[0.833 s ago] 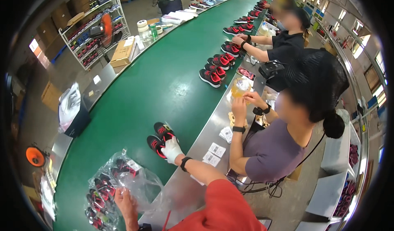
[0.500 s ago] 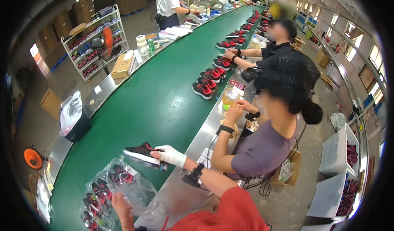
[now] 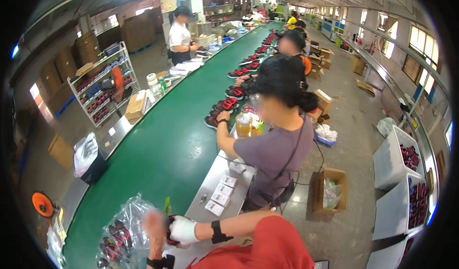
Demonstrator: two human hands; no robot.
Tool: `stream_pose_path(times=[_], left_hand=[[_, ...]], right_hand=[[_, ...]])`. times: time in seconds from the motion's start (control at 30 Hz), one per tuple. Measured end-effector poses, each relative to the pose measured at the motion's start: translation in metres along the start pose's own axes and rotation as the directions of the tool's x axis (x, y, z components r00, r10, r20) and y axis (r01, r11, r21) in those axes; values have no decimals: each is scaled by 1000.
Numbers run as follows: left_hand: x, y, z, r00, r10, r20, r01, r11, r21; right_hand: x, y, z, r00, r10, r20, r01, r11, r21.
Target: The person packages black and red sneakers into clear plastic bags on a green assembly line. They pick up pairs of shoes, place them into bags, and arrange the packaged items on the table. Other workers are visible in the background performing similar tasks.
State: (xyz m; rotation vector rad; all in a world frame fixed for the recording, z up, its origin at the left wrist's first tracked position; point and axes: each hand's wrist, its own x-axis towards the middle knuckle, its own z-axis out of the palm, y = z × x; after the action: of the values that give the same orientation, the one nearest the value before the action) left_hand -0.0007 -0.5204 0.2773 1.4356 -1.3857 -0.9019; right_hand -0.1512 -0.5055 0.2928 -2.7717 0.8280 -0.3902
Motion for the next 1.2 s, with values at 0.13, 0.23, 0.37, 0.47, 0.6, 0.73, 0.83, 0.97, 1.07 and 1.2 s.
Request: stream_pose_path(times=[0.13,0.23,0.37,0.47,0.6,0.73,0.83,0.97,1.07,1.2], left_hand=[[37,-7,-24,999,29,41,-38,973,229],[27,15,-19,937,19,349,-158,914,374],[18,14,-20,893,17,450,-181,928,325],[17,5,-23,924,29,382,-160,935,317],[16,-22,-48,886,-134,444,-114,865,489],[1,40,-26,799,-34,601,-190,933,306],[2,33,-78,944,-8,331,-151,879,452],[-35,22,-61,942,48,332,-134,961,241],[-69,11,-11,897,204,391,-326,905,275],[-45,1,-10,905,400,146,-426,848,314]], right_hand=[[6,-30,-8,956,-239,173,255,964,-77],[7,-23,-4,880,-472,45,473,869,-143],[4,-18,13,837,-545,49,547,830,-112],[4,-43,10,831,-554,56,556,828,-70],[8,-81,-67,724,-572,386,632,774,-36],[13,-42,16,839,-544,12,542,838,68],[12,-28,11,996,-87,-12,87,963,254],[18,1,66,985,173,-6,-164,945,285],[29,-5,83,980,196,-37,-181,952,247],[35,4,162,983,185,-4,-184,975,-126]])
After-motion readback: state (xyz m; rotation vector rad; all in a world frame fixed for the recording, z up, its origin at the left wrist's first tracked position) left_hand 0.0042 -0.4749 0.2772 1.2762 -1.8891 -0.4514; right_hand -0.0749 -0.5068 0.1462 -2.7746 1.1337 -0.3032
